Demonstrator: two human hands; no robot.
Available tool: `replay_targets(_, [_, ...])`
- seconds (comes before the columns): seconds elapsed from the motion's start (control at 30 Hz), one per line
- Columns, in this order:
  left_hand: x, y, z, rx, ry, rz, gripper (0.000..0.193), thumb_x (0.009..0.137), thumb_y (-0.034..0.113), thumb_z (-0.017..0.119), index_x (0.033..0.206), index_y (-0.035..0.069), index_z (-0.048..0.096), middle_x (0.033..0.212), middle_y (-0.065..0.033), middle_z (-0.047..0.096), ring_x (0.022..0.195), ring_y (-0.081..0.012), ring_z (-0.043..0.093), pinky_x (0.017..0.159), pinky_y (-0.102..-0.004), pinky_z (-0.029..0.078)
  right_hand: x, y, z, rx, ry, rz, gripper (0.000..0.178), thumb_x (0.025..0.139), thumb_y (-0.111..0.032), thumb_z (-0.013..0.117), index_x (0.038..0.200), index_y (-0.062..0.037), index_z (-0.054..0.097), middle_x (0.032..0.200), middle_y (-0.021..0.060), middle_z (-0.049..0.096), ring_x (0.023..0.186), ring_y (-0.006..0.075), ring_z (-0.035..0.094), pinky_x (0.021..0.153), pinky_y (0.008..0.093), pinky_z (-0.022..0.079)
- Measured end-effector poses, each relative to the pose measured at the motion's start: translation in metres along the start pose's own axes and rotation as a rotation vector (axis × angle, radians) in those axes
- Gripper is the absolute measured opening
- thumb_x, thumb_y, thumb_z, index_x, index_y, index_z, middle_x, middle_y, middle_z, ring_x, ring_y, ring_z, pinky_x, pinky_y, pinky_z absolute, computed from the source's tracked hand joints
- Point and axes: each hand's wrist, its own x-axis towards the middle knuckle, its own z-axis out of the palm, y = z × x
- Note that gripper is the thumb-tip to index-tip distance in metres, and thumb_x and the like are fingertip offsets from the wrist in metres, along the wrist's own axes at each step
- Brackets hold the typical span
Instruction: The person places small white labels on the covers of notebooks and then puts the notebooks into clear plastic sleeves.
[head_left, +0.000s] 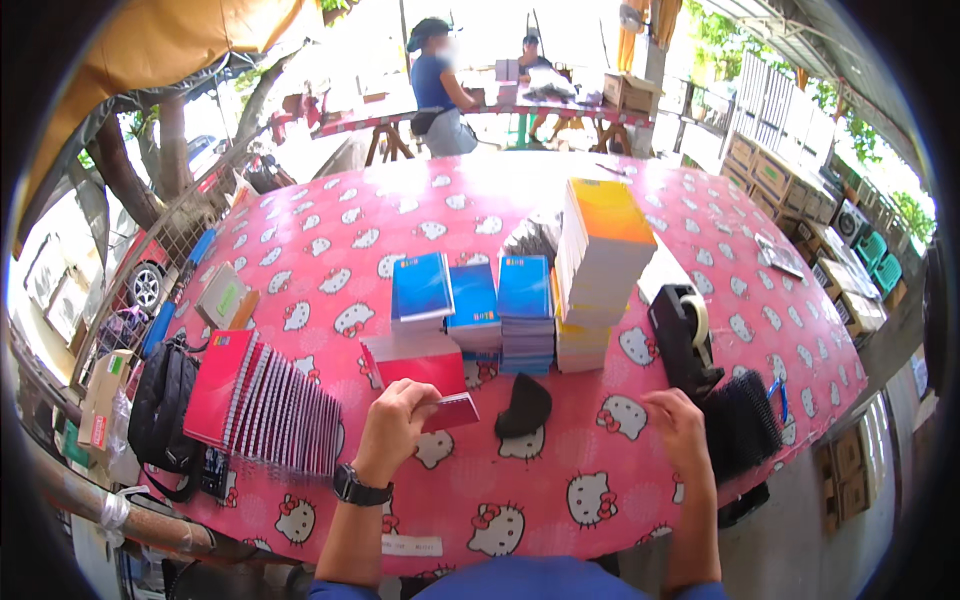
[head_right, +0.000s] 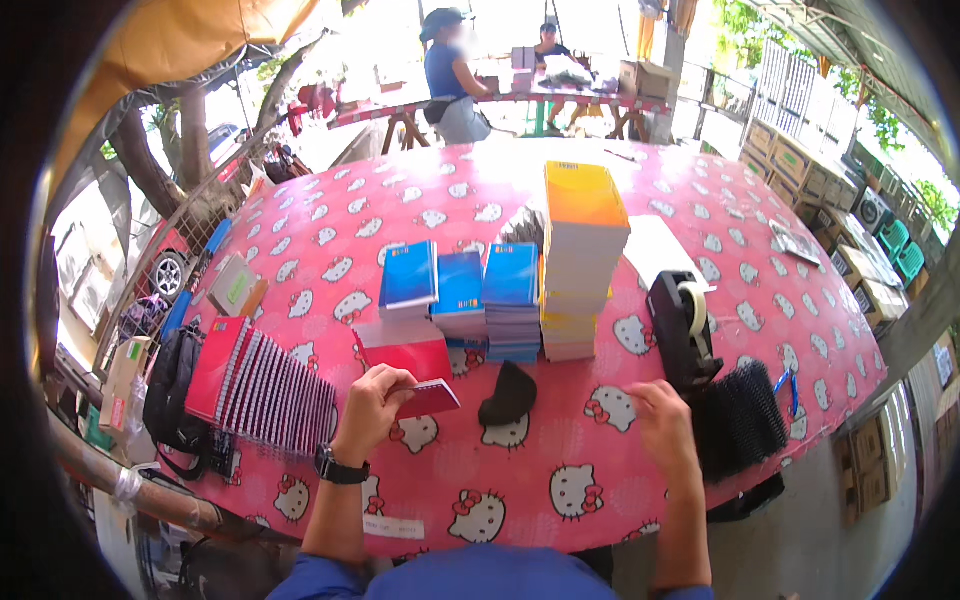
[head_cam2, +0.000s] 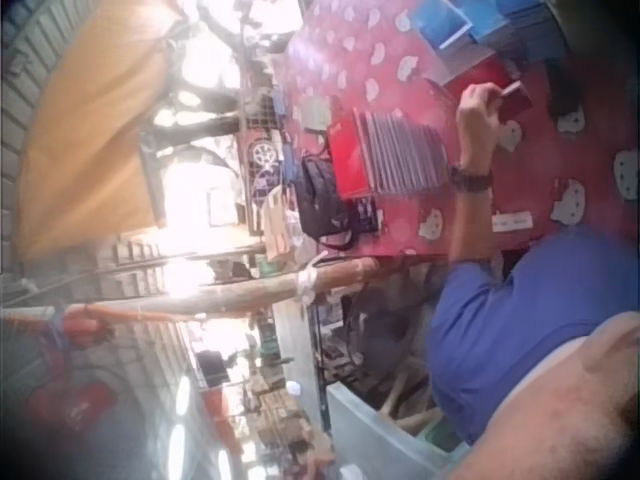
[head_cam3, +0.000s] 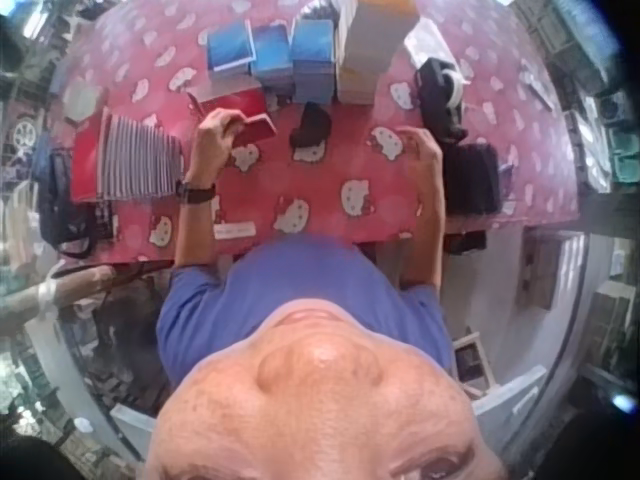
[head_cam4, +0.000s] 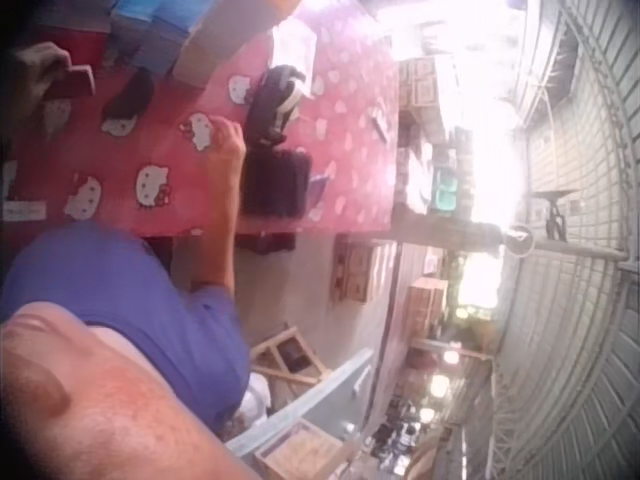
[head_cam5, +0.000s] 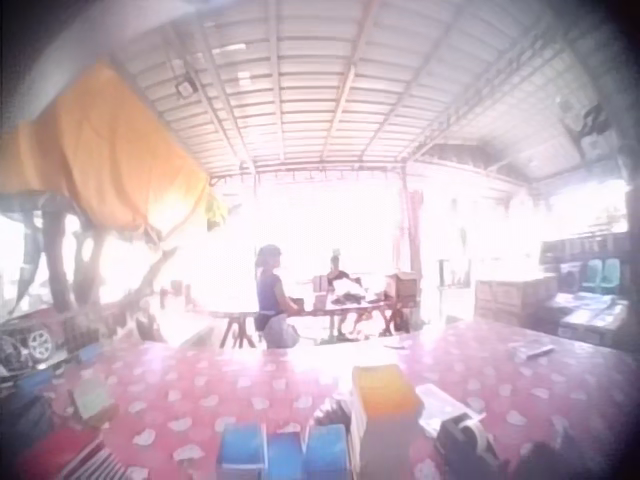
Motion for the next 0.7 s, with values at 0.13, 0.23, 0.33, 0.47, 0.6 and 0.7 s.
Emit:
replay_targets(0.13, [-0.03, 0.01, 0.013, 0.022, -0.133, 0.022, 0.016, 0.072, -0.007, 0.063, 0.086, 0.0, 0.061, 0.082, -0.0103, 0.06, 0.078, -0.0246, 0.062, 0.066, -0.0307, 0.05, 0.02, -0.04, 0.061, 0.256, -0.35, -0.183, 0.02, 0.081, 0.001, 0.06, 0.101, -0.0032, 0.063, 0.09, 0.0124, 0.059, 0.081, 0.0245, 0.06, 0.071, 0.0325, 0.048])
replay_targets(0.23, [-0.04, 0.008, 0.028, 0.04, -0.142, -0.002, 0.017, 0.071, -0.005, 0.064, 0.086, 0.003, 0.061, 0.083, -0.01, 0.06, 0.083, -0.0264, 0.06, 0.073, -0.0335, 0.046, 0.028, -0.055, 0.093, 0.31, -0.535, -0.17, 0.022, 0.078, 0.001, 0.064, 0.1, -0.0025, 0.063, 0.088, 0.0102, 0.058, 0.082, 0.0224, 0.061, 0.072, 0.0319, 0.049])
replay_targets(0.33, [-0.041, 0.013, 0.036, 0.079, -0.085, 0.0, 0.017, 0.071, -0.001, 0.067, 0.087, 0.006, 0.062, 0.083, -0.0085, 0.061, 0.083, -0.0258, 0.059, 0.077, -0.0346, 0.043, 0.028, -0.052, 0.114, 0.41, -0.565, -0.158, 0.024, 0.075, 0.0, 0.067, 0.098, -0.0016, 0.063, 0.085, 0.0086, 0.058, 0.078, 0.0193, 0.062, 0.07, 0.0299, 0.05])
replay_targets(0.47, [-0.042, 0.016, 0.037, 0.131, -0.062, 0.041, 0.02, 0.07, 0.004, 0.071, 0.089, 0.008, 0.065, 0.083, -0.0054, 0.062, 0.082, -0.0227, 0.058, 0.077, -0.0343, 0.041, 0.029, -0.051, 0.126, 0.428, -0.632, -0.206, 0.02, 0.073, 0.002, 0.068, 0.092, -0.0012, 0.065, 0.086, 0.0078, 0.059, 0.073, 0.0171, 0.062, 0.068, 0.0292, 0.051])
replay_targets(0.6, [-0.044, 0.013, 0.037, 0.123, -0.036, 0.067, 0.015, 0.072, 0.008, 0.071, 0.087, 0.008, 0.067, 0.078, -0.004, 0.061, 0.08, -0.0228, 0.057, 0.077, -0.0345, 0.042, 0.026, -0.048, 0.131, 0.458, -0.632, -0.169, 0.018, 0.073, 0.004, 0.068, 0.09, -0.0008, 0.064, 0.086, 0.0086, 0.059, 0.076, 0.0184, 0.061, 0.069, 0.03, 0.051])
replay_targets(0.7, [-0.047, 0.013, 0.038, 0.138, -0.044, 0.057, 0.013, 0.072, 0.01, 0.072, 0.084, 0.009, 0.069, 0.078, -0.003, 0.061, 0.08, -0.0217, 0.057, 0.077, -0.0342, 0.042, 0.022, -0.042, 0.136, 0.501, -0.633, -0.245, 0.016, 0.074, 0.004, 0.066, 0.089, -0.0008, 0.064, 0.085, 0.0092, 0.06, 0.08, 0.0202, 0.061, 0.069, 0.0309, 0.05])
